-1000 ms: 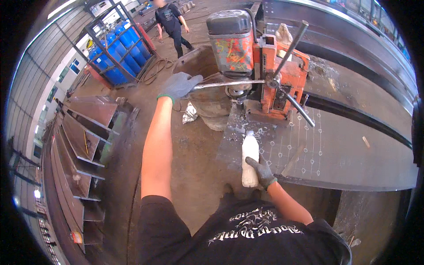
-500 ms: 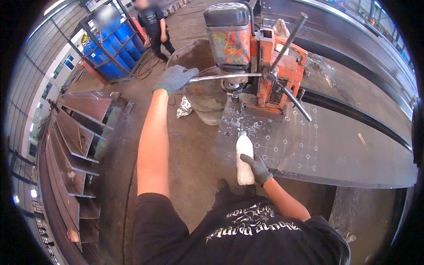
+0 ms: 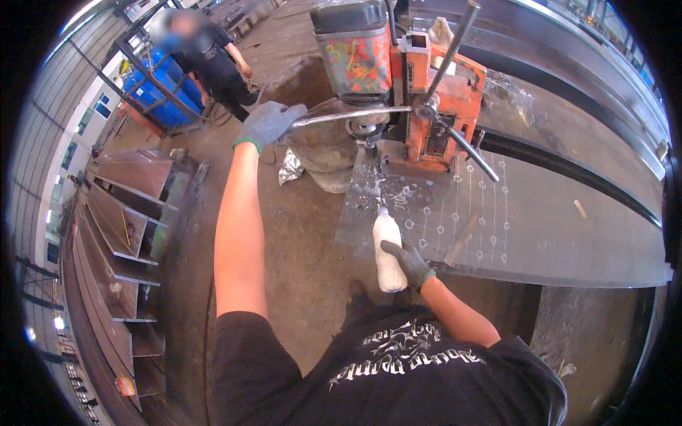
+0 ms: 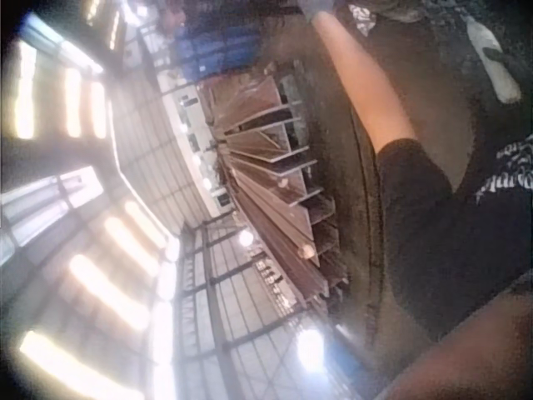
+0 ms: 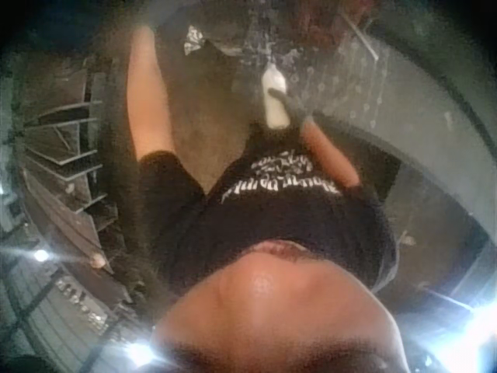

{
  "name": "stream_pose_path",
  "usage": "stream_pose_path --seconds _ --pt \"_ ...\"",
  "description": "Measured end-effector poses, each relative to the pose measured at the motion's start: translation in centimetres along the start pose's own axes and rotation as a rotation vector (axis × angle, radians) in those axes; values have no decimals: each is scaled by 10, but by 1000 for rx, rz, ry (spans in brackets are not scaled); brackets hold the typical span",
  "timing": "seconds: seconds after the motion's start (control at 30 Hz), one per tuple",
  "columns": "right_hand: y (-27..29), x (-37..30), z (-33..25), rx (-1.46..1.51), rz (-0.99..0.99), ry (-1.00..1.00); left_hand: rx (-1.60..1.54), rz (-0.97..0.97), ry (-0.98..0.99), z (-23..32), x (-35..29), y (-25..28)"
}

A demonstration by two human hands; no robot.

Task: The person operates a portable drill press on a large metal plate, applying liquid from a bottle to the drill site while lowering the drill to create holes. They reposition the drill press between holes and continue drilling at marked locations.

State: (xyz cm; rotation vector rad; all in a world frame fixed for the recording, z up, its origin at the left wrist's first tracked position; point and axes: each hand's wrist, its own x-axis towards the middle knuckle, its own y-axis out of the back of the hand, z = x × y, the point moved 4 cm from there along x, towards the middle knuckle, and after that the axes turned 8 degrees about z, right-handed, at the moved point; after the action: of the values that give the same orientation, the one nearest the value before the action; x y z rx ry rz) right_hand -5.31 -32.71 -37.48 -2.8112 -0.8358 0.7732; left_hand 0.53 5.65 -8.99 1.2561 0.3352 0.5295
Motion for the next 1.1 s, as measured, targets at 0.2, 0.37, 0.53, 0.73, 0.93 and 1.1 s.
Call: stream_pose_path --seconds 0.2,0.37,0.53,0.73,0.93,1.1 --pt "-3 -8 -11 12 2 -134 -8 1 -20 5 -1 1" --pt "3 5 8 33 22 -104 -42 -15 -24 4 -1 -3" --pt "5 10 13 24 -5 -99 -29 -25 -51 -2 5 -6" --pt "5 11 9 -10 12 -67 -43 -12 -40 -1 4 -8" --pt "3 4 -1 -39 10 -72 -92 -42 -13 2 -1 -8" --pt "4 13 8 15 4 -64 -50 -31 -10 5 -2 -5"
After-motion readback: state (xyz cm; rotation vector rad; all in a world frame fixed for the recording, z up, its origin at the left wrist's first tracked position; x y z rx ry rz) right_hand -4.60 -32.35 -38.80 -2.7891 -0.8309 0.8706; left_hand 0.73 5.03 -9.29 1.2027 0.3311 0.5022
